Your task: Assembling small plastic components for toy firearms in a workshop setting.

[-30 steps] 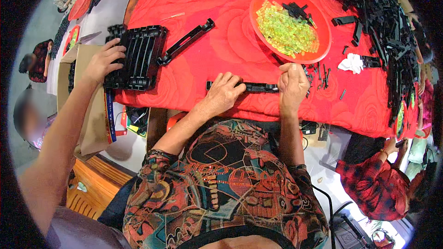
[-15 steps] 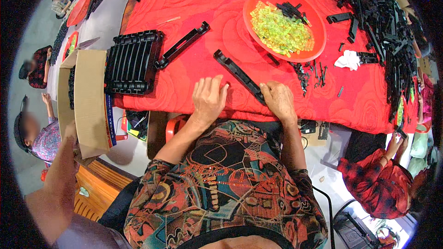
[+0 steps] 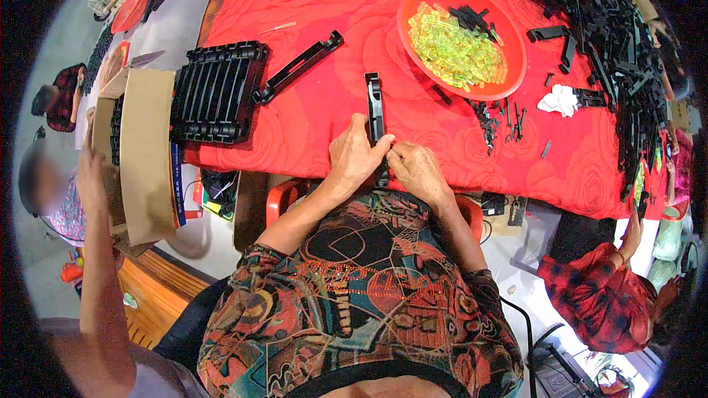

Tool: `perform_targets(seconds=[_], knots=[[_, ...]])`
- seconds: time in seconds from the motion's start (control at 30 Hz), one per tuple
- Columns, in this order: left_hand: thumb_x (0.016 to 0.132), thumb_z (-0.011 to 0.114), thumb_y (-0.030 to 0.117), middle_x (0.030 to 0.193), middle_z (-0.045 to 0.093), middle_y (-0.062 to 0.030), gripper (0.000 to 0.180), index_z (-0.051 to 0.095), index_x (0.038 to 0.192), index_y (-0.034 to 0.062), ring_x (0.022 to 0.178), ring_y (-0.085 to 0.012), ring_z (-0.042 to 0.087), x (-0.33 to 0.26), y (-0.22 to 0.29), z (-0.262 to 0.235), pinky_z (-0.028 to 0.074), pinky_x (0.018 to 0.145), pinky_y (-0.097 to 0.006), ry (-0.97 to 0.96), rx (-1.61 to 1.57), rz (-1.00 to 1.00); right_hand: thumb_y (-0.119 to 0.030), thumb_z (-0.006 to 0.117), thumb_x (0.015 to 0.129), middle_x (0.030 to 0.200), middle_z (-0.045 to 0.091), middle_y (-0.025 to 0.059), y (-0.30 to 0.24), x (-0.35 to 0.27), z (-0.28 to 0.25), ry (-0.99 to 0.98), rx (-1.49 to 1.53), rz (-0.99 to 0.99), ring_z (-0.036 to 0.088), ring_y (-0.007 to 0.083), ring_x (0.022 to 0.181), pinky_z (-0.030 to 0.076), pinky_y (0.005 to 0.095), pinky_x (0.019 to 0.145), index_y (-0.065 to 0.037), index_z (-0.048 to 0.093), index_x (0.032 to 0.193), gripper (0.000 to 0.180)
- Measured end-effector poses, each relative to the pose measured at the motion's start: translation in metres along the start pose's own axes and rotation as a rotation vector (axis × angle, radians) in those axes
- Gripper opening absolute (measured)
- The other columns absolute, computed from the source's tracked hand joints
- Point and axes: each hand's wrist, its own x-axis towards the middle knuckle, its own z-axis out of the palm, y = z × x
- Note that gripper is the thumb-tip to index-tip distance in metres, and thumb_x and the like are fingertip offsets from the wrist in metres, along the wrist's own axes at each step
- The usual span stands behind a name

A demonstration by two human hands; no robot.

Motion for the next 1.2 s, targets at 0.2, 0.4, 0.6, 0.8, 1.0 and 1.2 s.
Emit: perform_targets(seconds=[0.2,0.4,0.6,0.8,1.0,1.2], knots=[[0.070,0.067,0.021,0.075,0.058,-0.0168,0.034,0.052,0.093,0.0010,0.071,-0.0360,0.059,0.000,0.002,-0.013,0.047,0.061,-0.044,-0.012,0.158,0.282,-0.021,0.053,0.087,0.070,0.056,0.0168,-0.001,-0.009,-0.034,0.073,0.091,0.050,0.054,0.0282,0.061,0.042,0.0358,0.057,0.003,0.056,0.075,0.027],[0.067,0.067,0.013,0.085,0.055,-0.0082,0.040,0.058,0.105,0.0043,0.079,-0.0247,0.053,0.001,-0.001,-0.013,0.041,0.068,-0.034,-0.094,0.463,0.753,-0.012,0.052,0.089,0.064,0.055,0.0031,-0.012,-0.020,-0.070,0.538,0.339,0.079,0.050,0.0100,0.062,0.041,0.0260,0.058,0.002,0.059,0.074,0.022],[0.063,0.072,0.013,0.091,0.056,-0.0099,0.039,0.059,0.099,0.0055,0.079,-0.0252,0.054,-0.001,-0.006,-0.007,0.043,0.068,-0.035,0.120,0.168,0.751,-0.016,0.048,0.091,0.050,0.038,-0.0019,0.014,-0.015,-0.057,0.772,0.811,0.096,0.035,0.0057,0.043,0.029,0.0238,0.041,0.003,0.057,0.076,0.027],[0.066,0.068,0.011,0.091,0.055,-0.0092,0.026,0.061,0.091,0.0057,0.077,-0.0242,0.054,-0.007,-0.023,0.000,0.044,0.066,-0.035,0.133,0.283,0.804,-0.018,0.042,0.092,0.048,0.024,-0.0058,0.014,-0.005,-0.052,0.849,1.354,-0.150,0.021,0.0049,0.036,0.019,0.0239,0.035,0.003,0.052,0.077,0.028],[0.069,0.062,0.008,0.092,0.055,-0.0087,0.020,0.062,0.089,0.0057,0.077,-0.0240,0.053,-0.009,-0.022,0.002,0.044,0.065,-0.035,0.108,0.275,0.788,-0.017,0.043,0.091,0.047,0.025,-0.0047,0.009,0.008,-0.037,0.812,1.410,-0.193,0.021,0.0054,0.036,0.020,0.0241,0.036,0.003,0.051,0.073,0.029],[0.069,0.062,0.007,0.092,0.057,-0.0068,0.020,0.064,0.089,0.0068,0.079,-0.0241,0.052,-0.007,-0.020,0.001,0.041,0.064,-0.036,0.056,0.180,0.707,-0.017,0.043,0.091,0.047,0.028,-0.0034,0.013,0.015,-0.026,0.764,1.403,-0.139,0.022,0.0059,0.036,0.021,0.0243,0.036,0.003,0.051,0.072,0.029]])
